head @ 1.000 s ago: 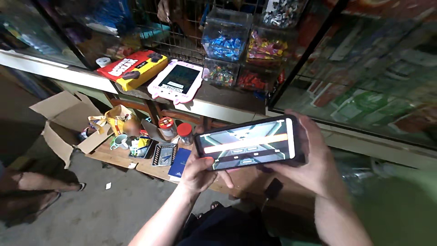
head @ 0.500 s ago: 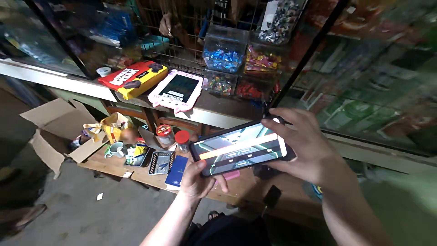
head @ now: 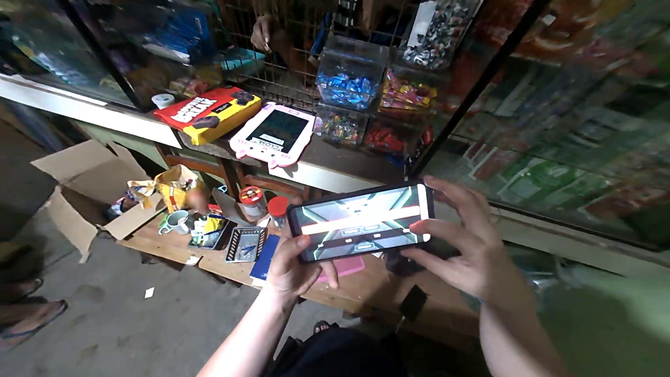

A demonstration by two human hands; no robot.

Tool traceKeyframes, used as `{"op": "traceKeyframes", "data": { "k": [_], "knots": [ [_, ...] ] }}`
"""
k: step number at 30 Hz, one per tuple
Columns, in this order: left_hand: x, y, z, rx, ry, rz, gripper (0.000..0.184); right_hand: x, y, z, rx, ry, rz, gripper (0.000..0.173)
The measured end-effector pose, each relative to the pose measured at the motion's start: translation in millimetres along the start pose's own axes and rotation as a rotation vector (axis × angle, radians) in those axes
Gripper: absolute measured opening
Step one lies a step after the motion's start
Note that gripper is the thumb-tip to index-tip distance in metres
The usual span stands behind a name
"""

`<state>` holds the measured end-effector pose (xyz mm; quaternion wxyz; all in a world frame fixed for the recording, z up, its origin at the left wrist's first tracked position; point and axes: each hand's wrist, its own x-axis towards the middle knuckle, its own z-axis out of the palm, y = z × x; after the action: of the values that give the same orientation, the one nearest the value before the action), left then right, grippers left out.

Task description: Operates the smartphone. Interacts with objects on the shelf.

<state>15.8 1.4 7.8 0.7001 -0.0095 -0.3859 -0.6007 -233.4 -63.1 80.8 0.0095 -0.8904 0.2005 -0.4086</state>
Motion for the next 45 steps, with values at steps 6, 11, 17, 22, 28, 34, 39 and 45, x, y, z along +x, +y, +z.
{"op": "traceKeyframes", "data": {
  "k": [6,11,17,22,28,34,39,45],
  "knots": [
    [-0.7,-0.6,1.6,0.015,-0.022,-0.016,0.027,-4.1,0.8,0.6,-0.068,0.002,0.014,0.047],
    [-1.4,-1.8,-0.9,-0.02,-0.084,-0.044,0.031,-4.1,0.2,2.8,-0.142,-0.036,0.021,0.072],
    [-2.6,1.9,2.0,0.019,-0.06,-0.069,0.039,-5.9,-0.8,7.5,-0.146,-0.043,0.015,0.073],
    [-3.4,3.7,1.8,-0.01,-0.078,-0.086,0.041,-8.5,-1.6,9.0,-0.133,-0.03,0.003,0.068],
    [-6.5,3.6,5.8,-0.007,-0.053,-0.109,0.035,-15.8,-6.8,10.7,-0.15,-0.017,-0.015,0.063],
    [-6.2,0.0,7.0,-0.043,-0.084,-0.111,0.038,-20.8,-20.8,13.9,-0.249,-0.017,-0.028,0.055],
    [-5.4,-1.0,7.1,-0.054,-0.098,-0.131,0.036,-25.4,-29.5,13.9,-0.285,0.031,-0.061,0.05],
    [-4.0,-1.5,7.2,-0.039,-0.086,-0.142,0.039,-33.7,-36.8,16.7,-0.298,0.085,-0.064,0.055]
  ]
}}
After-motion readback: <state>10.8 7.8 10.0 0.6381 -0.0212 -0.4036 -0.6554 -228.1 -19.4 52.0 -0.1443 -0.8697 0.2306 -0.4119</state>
